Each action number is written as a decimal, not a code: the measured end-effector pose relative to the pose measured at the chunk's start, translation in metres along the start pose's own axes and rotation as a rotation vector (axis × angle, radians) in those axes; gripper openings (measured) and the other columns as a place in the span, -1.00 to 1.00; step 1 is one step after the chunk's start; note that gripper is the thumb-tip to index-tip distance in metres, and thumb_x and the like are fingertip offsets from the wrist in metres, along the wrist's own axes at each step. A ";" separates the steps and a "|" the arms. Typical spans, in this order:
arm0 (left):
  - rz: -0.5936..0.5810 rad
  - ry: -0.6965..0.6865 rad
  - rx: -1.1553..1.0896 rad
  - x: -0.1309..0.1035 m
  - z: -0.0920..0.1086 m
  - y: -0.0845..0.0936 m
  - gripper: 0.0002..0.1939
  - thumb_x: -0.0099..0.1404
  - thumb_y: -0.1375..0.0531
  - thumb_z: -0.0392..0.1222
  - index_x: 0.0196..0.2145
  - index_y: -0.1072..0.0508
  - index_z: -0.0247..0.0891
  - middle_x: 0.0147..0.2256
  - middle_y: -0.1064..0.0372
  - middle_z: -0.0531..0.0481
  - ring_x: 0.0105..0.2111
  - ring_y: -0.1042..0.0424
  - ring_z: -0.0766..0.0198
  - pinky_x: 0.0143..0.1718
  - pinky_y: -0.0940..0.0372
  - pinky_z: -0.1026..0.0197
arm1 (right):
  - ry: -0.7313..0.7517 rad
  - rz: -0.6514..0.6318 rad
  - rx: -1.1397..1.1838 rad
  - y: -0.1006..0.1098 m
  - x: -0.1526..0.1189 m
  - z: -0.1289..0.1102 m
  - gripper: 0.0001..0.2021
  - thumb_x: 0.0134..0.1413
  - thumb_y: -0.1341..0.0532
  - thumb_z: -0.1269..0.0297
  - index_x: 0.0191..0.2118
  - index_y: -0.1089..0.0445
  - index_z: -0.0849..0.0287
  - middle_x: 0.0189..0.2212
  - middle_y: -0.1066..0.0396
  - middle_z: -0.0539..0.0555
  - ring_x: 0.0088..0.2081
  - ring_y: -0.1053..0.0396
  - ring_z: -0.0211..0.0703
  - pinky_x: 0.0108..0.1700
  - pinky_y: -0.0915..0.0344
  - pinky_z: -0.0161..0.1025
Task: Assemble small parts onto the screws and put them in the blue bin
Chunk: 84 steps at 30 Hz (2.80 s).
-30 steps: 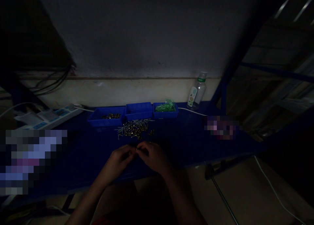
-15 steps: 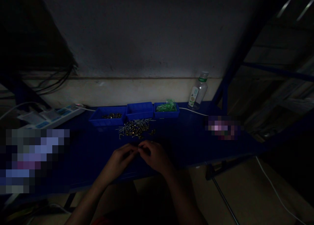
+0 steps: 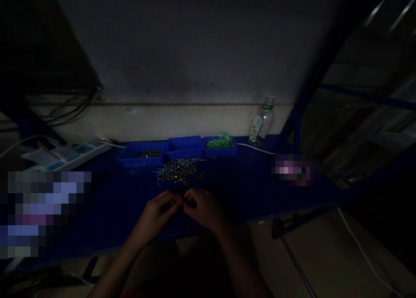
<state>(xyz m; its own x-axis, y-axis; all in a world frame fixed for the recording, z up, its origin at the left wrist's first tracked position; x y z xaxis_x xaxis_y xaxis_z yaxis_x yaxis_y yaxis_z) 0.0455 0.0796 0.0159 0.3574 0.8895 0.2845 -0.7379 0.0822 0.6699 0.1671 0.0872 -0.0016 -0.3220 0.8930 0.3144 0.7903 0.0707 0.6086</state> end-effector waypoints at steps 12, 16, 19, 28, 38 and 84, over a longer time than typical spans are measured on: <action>0.031 0.016 -0.008 0.000 -0.003 0.005 -0.82 0.25 -0.07 -0.18 -0.31 -0.44 -0.26 -0.35 -0.40 -0.02 -0.33 -0.38 0.26 -0.27 -0.26 0.24 | 0.050 -0.005 0.011 0.002 0.000 -0.004 -0.81 0.11 -0.12 0.29 -0.15 -0.36 0.11 -0.26 -0.43 0.04 -0.21 -0.37 -0.22 -0.14 -0.25 -0.28; 0.019 0.004 -0.021 -0.001 -0.002 0.004 -0.82 0.24 -0.08 -0.20 -0.29 -0.46 -0.25 -0.34 -0.40 -0.02 -0.32 -0.38 0.26 -0.27 -0.27 0.25 | 0.047 -0.017 0.018 0.001 0.000 -0.003 -0.86 0.12 -0.12 0.31 -0.21 -0.38 0.12 -0.28 -0.44 0.03 -0.22 -0.38 -0.23 -0.14 -0.25 -0.29; 0.006 0.001 -0.016 -0.001 0.000 0.002 -0.82 0.24 -0.09 -0.20 -0.27 -0.47 -0.23 -0.34 -0.41 -0.01 -0.32 -0.38 0.26 -0.28 -0.26 0.26 | 0.022 -0.027 0.023 0.001 0.000 -0.002 -0.88 0.09 -0.14 0.35 -0.23 -0.37 0.13 -0.31 -0.44 0.02 -0.26 -0.38 -0.23 -0.19 -0.26 -0.30; 0.051 -0.011 -0.014 0.000 -0.006 0.003 -0.80 0.26 -0.09 -0.16 -0.27 -0.49 -0.23 -0.30 -0.43 -0.04 -0.29 -0.41 0.25 -0.23 -0.28 0.24 | 0.021 -0.006 0.040 0.000 0.002 0.002 -0.80 0.09 -0.16 0.28 -0.13 -0.36 0.13 -0.27 -0.44 0.04 -0.22 -0.38 -0.21 -0.14 -0.25 -0.27; 0.066 -0.026 -0.059 -0.002 -0.005 0.005 -0.78 0.27 -0.08 -0.17 -0.22 -0.50 -0.20 -0.27 -0.43 -0.04 -0.26 -0.41 0.24 -0.22 -0.29 0.25 | 0.002 -0.007 0.105 0.001 0.001 0.004 -0.82 0.10 -0.16 0.23 -0.19 -0.39 0.14 -0.30 -0.45 0.04 -0.25 -0.39 -0.23 -0.18 -0.27 -0.29; 0.248 0.311 0.488 0.052 -0.082 0.109 -0.57 0.20 -0.03 0.08 -0.15 -0.45 -0.25 -0.23 -0.48 -0.09 -0.29 -0.44 0.12 -0.33 -0.25 0.25 | -0.058 0.064 0.052 0.007 0.002 0.007 -0.82 0.11 -0.13 0.27 -0.17 -0.37 0.13 -0.32 -0.45 0.02 -0.27 -0.39 -0.24 -0.21 -0.26 -0.33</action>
<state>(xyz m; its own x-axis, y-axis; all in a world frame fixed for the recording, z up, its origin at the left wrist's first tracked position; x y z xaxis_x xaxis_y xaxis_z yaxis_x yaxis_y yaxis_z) -0.0633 0.1719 0.0474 -0.0282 0.9509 0.3081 -0.4052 -0.2927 0.8661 0.1753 0.0930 -0.0021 -0.2402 0.9206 0.3078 0.8348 0.0340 0.5495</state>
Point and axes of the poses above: each hand's wrist, its own x-axis towards the middle knuckle, its own y-axis out of the back of the hand, z = x × y, the point moved 7 cm from there along x, towards the middle knuckle
